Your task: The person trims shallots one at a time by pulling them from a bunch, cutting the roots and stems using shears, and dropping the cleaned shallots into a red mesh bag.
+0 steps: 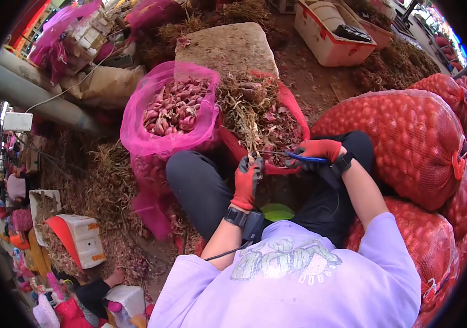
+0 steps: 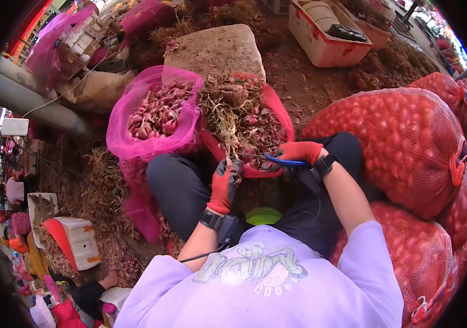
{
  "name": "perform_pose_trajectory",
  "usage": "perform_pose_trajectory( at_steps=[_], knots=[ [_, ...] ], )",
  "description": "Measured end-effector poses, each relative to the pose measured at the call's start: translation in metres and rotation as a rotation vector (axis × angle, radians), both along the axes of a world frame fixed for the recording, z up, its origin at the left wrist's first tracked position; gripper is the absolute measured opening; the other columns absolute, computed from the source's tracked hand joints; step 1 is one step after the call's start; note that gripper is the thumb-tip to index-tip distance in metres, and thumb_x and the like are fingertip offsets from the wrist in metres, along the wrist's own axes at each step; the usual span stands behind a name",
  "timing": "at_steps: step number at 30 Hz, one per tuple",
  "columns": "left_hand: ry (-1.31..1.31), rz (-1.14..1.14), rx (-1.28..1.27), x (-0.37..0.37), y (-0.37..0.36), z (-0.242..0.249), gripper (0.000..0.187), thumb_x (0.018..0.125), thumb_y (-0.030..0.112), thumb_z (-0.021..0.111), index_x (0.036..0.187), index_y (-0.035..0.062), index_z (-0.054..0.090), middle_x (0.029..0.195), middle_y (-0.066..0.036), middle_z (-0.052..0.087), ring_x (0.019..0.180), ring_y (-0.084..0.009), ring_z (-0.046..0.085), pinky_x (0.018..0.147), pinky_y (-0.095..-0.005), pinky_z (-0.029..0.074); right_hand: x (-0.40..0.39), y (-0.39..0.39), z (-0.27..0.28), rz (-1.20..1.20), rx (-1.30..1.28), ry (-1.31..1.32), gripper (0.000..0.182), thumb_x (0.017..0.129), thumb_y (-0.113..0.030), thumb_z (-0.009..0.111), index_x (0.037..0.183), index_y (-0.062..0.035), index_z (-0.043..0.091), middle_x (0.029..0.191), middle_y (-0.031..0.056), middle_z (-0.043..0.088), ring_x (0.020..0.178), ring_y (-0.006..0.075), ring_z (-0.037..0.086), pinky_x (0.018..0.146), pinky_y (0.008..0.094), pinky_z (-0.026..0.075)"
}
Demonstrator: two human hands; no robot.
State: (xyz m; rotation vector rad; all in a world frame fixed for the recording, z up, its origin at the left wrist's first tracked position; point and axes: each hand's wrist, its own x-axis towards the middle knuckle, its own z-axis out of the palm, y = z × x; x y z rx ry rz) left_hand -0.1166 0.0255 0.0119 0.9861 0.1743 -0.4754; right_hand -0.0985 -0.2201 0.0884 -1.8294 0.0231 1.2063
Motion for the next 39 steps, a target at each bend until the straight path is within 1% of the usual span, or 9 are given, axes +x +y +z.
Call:
perform_pose_trajectory(
  at_steps=[12,18,24,27,31,34,36,37,39],
  knots=[
    [-0.005,-0.053,0.092,0.002,0.007,-0.007,0.013,0.094,0.02,0.058,0.091,0.0072,0.059,0.075,0.006,0.054,0.063,-0.0019,0.046,0.056,-0.0191,0.037,0.028,0.014,-0.026,-0.014,0.014,-0.055,0.045,0.082,-0.047,0.067,0.094,-0.0034,0.069,0.071,0.0039,0.064,0.063,0.0113,0.059,0.055,0.0278,0.046],
    [-0.04,-0.053,0.153,0.0,0.001,-0.022,0.02,0.086,0.011,0.066,0.103,0.0032,0.059,0.08,0.004,0.054,0.067,-0.0038,0.048,0.061,-0.0194,0.042,0.028,-0.002,-0.041,0.313,-0.49,-0.788,0.062,0.074,-0.056,0.067,0.097,0.001,0.066,0.086,0.0197,0.066,0.08,0.0283,0.064,0.072,0.0388,0.048],
    [-0.582,0.05,0.697,-0.002,-0.003,-0.023,0.038,0.075,0.01,0.074,0.108,0.0003,0.058,0.087,-0.006,0.059,0.076,-0.0153,0.057,0.069,-0.0289,0.047,0.005,-0.001,-0.014,0.053,-0.294,-0.472,0.068,0.071,-0.069,0.062,0.094,-0.0051,0.067,0.083,0.0187,0.066,0.081,0.0317,0.064,0.072,0.04,0.047],
    [-1.006,-0.059,1.073,-0.001,-0.002,0.007,0.038,0.072,0.014,0.075,0.105,0.004,0.06,0.09,-0.012,0.061,0.078,-0.0254,0.061,0.072,-0.035,0.049,-0.014,0.029,-0.024,-0.204,-0.188,-0.61,0.044,0.077,-0.047,0.065,0.089,-0.0044,0.067,0.074,0.0151,0.064,0.073,0.0244,0.065,0.068,0.038,0.047],
    [-0.993,-0.099,1.087,-0.006,-0.008,0.007,0.034,0.071,0.015,0.074,0.101,0.0055,0.061,0.092,-0.014,0.06,0.081,-0.0306,0.061,0.073,-0.0368,0.049,-0.027,0.063,-0.05,-0.614,0.158,-0.686,0.021,0.078,-0.019,0.065,0.088,-0.001,0.065,0.07,0.0107,0.062,0.065,0.0188,0.063,0.061,0.0339,0.048],
    [-0.801,-0.06,0.993,-0.003,-0.002,0.008,0.034,0.072,0.014,0.074,0.101,0.0036,0.06,0.089,-0.012,0.061,0.079,-0.0253,0.061,0.072,-0.034,0.049,-0.025,0.066,-0.044,-1.117,0.583,-0.385,0.02,0.08,-0.014,0.066,0.093,0.0008,0.062,0.073,0.0046,0.061,0.059,0.0141,0.06,0.053,0.0252,0.049],
    [-0.654,-0.017,0.922,0.0,0.0,0.005,0.035,0.072,0.013,0.074,0.102,0.0028,0.059,0.086,-0.01,0.061,0.076,-0.0216,0.059,0.072,-0.0324,0.048,-0.02,0.054,-0.041,-1.213,0.656,-0.404,0.021,0.082,-0.013,0.063,0.096,0.0021,0.06,0.072,0.0058,0.061,0.06,0.0137,0.061,0.052,0.0249,0.05],
    [-0.593,-0.037,0.848,0.0,0.002,0.009,0.038,0.068,0.015,0.078,0.1,0.005,0.06,0.096,-0.014,0.059,0.085,-0.0304,0.06,0.075,-0.0376,0.049,-0.017,0.049,-0.039,-1.245,0.652,-0.414,0.021,0.082,-0.013,0.064,0.096,0.0017,0.061,0.072,0.006,0.061,0.06,0.014,0.061,0.052,0.0247,0.05],
    [-0.699,-0.02,0.851,0.005,-0.006,0.004,0.036,0.071,0.009,0.074,0.102,0.0016,0.059,0.091,-0.012,0.062,0.081,-0.0219,0.06,0.075,-0.0325,0.048,-0.016,0.043,-0.033,-1.215,0.795,-0.319,0.027,0.079,-0.014,0.067,0.101,-0.0001,0.062,0.075,0.0071,0.064,0.065,0.0132,0.061,0.056,0.0254,0.05]
  ],
)
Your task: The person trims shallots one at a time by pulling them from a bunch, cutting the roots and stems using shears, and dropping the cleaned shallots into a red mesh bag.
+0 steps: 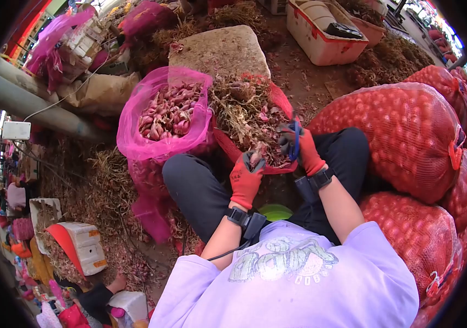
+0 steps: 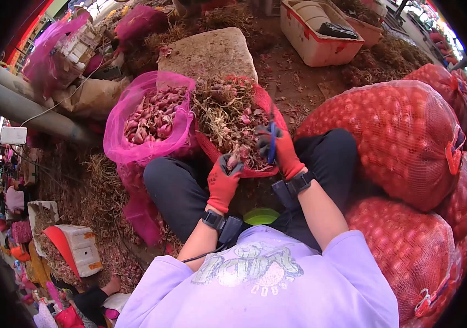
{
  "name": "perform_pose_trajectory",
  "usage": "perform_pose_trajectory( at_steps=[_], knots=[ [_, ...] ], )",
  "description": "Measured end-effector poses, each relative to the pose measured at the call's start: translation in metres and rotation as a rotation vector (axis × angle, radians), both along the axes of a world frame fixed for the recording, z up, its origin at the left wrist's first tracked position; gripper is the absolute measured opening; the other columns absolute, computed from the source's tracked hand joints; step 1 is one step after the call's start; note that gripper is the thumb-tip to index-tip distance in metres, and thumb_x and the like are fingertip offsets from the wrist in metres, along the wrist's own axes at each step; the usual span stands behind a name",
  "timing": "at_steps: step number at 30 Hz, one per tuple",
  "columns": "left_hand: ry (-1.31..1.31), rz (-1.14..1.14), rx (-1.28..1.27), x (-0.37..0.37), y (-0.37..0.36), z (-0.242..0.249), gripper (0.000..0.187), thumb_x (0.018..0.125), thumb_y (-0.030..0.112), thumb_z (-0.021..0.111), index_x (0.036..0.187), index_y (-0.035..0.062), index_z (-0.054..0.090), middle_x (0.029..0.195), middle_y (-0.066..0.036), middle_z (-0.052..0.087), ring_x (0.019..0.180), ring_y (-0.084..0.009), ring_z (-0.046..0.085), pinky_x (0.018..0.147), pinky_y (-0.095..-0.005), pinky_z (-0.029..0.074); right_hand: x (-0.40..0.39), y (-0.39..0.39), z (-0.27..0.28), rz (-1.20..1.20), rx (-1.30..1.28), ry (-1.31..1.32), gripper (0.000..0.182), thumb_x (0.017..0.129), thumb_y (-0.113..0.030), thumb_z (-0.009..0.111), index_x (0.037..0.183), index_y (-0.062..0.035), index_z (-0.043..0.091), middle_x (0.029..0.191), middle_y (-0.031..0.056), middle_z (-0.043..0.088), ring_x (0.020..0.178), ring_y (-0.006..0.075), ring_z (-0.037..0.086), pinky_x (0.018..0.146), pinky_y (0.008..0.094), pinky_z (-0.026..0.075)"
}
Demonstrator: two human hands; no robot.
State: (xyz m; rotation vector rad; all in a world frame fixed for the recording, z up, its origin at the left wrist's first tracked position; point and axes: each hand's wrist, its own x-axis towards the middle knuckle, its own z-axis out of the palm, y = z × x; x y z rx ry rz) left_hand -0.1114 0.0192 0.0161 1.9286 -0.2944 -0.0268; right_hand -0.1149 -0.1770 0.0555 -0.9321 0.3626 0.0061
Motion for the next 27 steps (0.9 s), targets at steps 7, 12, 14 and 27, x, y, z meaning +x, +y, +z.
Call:
perform_pose_trajectory(
  at_steps=[7,12,14,27],
  knots=[
    [-0.072,-0.206,-0.051,0.023,-0.017,0.017,0.033,0.076,0.003,0.07,0.106,-0.0019,0.058,0.09,-0.007,0.067,0.083,-0.0163,0.063,0.076,-0.0297,0.049,0.009,0.02,0.001,0.037,-0.172,0.063,0.018,0.083,-0.012,0.063,0.097,0.0005,0.063,0.073,0.0075,0.066,0.06,0.0131,0.062,0.052,0.0256,0.051],
    [0.704,-0.21,-0.46,0.05,-0.012,0.048,0.039,0.097,0.038,0.048,0.118,0.0063,0.06,0.086,-0.002,0.064,0.058,-0.0027,0.049,0.054,-0.0193,0.04,0.024,0.004,-0.009,-0.148,-0.053,-0.044,0.022,0.088,-0.013,0.061,0.105,-0.0004,0.06,0.071,0.0042,0.062,0.053,0.013,0.059,0.046,0.026,0.048],
    [0.658,-0.345,-0.464,0.058,-0.01,0.051,0.043,0.098,0.04,0.045,0.12,0.0058,0.058,0.087,-0.001,0.065,0.056,-0.0028,0.046,0.052,-0.0193,0.039,0.023,0.008,-0.002,-0.022,0.019,0.008,0.022,0.087,-0.013,0.062,0.105,0.0002,0.06,0.072,0.0055,0.062,0.055,0.0138,0.06,0.047,0.0262,0.048],
    [0.155,-0.335,-0.302,0.05,-0.008,-0.028,0.032,0.092,0.02,0.059,0.118,0.003,0.057,0.097,-0.005,0.065,0.077,-0.0089,0.059,0.068,-0.0225,0.047,0.01,0.003,0.001,0.147,-0.167,0.011,0.029,0.085,-0.015,0.063,0.108,0.0024,0.057,0.081,0.0074,0.063,0.06,0.0132,0.059,0.053,0.0251,0.049]
  ],
)
